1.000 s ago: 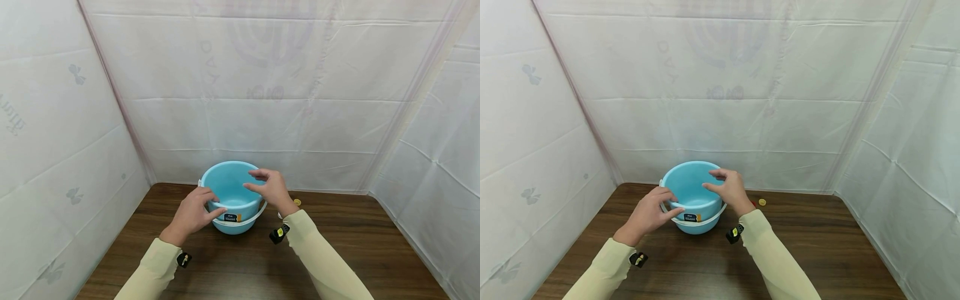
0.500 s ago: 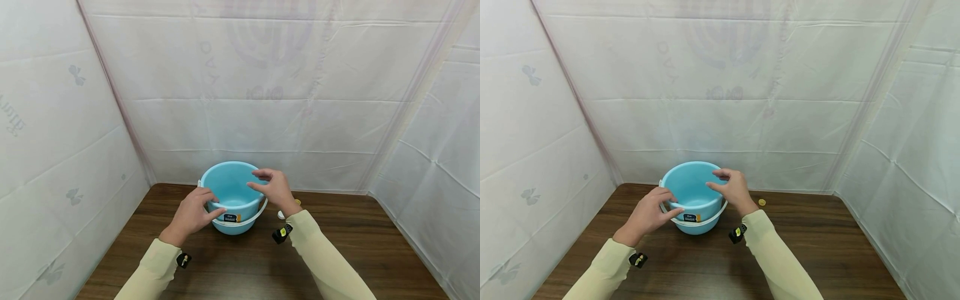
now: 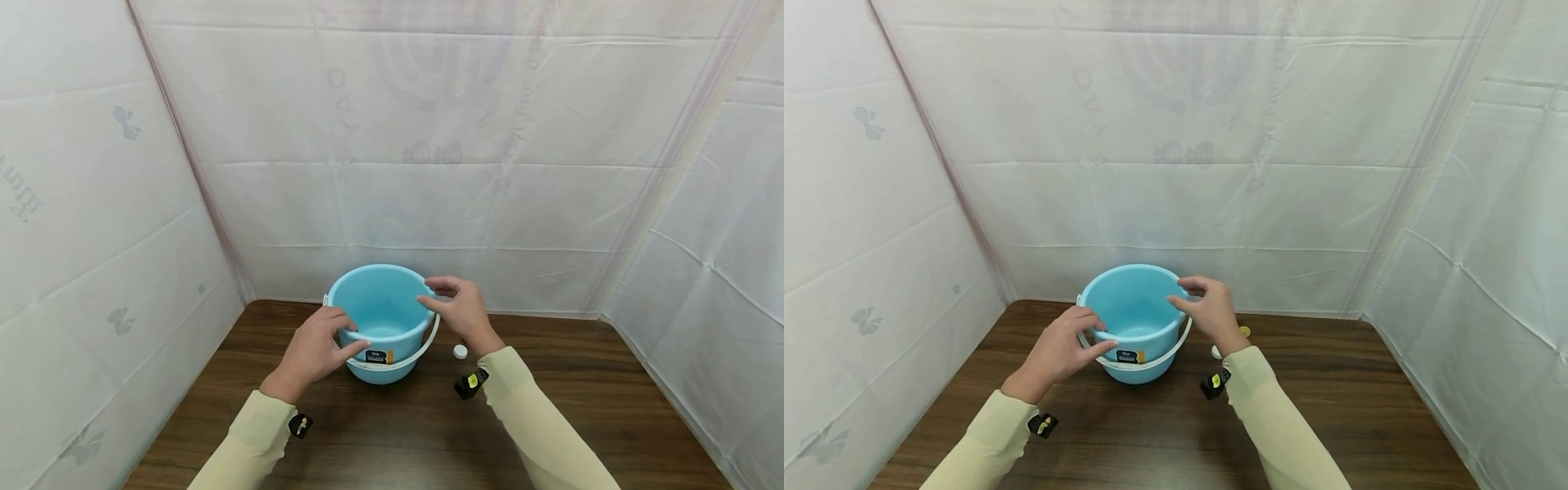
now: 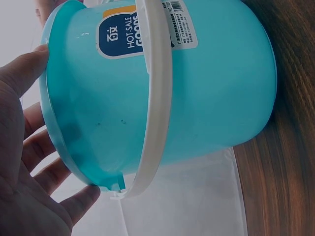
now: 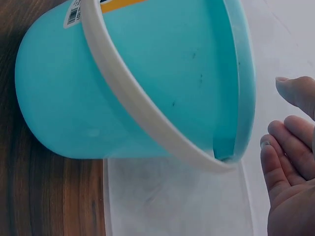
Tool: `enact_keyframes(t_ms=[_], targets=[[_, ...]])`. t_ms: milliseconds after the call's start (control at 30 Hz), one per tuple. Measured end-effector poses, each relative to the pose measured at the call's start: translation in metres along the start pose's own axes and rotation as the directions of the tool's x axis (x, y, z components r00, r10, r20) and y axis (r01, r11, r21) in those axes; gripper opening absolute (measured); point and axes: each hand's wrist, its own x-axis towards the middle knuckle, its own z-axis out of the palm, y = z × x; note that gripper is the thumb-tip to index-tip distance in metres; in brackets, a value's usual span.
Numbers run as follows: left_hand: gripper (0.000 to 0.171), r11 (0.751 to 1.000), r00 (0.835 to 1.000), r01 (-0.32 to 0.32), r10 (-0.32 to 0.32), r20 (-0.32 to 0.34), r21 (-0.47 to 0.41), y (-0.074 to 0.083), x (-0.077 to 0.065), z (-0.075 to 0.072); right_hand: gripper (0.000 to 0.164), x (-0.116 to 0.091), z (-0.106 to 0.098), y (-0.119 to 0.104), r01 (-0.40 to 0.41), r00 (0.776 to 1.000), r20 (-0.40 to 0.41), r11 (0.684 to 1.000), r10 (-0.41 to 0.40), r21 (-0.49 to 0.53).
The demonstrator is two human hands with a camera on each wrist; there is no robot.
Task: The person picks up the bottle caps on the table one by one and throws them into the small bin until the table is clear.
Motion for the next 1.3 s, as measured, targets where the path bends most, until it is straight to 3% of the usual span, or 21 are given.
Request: enact_keyframes(t_ms=[367,700,1300], targets=[[0.029,1.0,1.0,-0.002,0.002,0.0,-0.004,0.0,-0.001,0.0,0.04,-0.008,-0.014,0.016,0.018,0.998,-0.059,1.0,-0.019,-0.025],[0.028,1.0,1.0,-0.012,0.012,-0.007,-0.005,-0.001,0.0,0.001,0.039,-0.016,-0.025,0.029,-0.018,0.997,-0.079,1.0,0.017,-0.016],[0.028,1.0,1.0,-0.01,0.01,-0.011,-0.007,-0.001,-0.001,0.001,0.039,-0.029,-0.028,0.062,-0.052,0.993,-0.109,0.994,0.042,-0.093]])
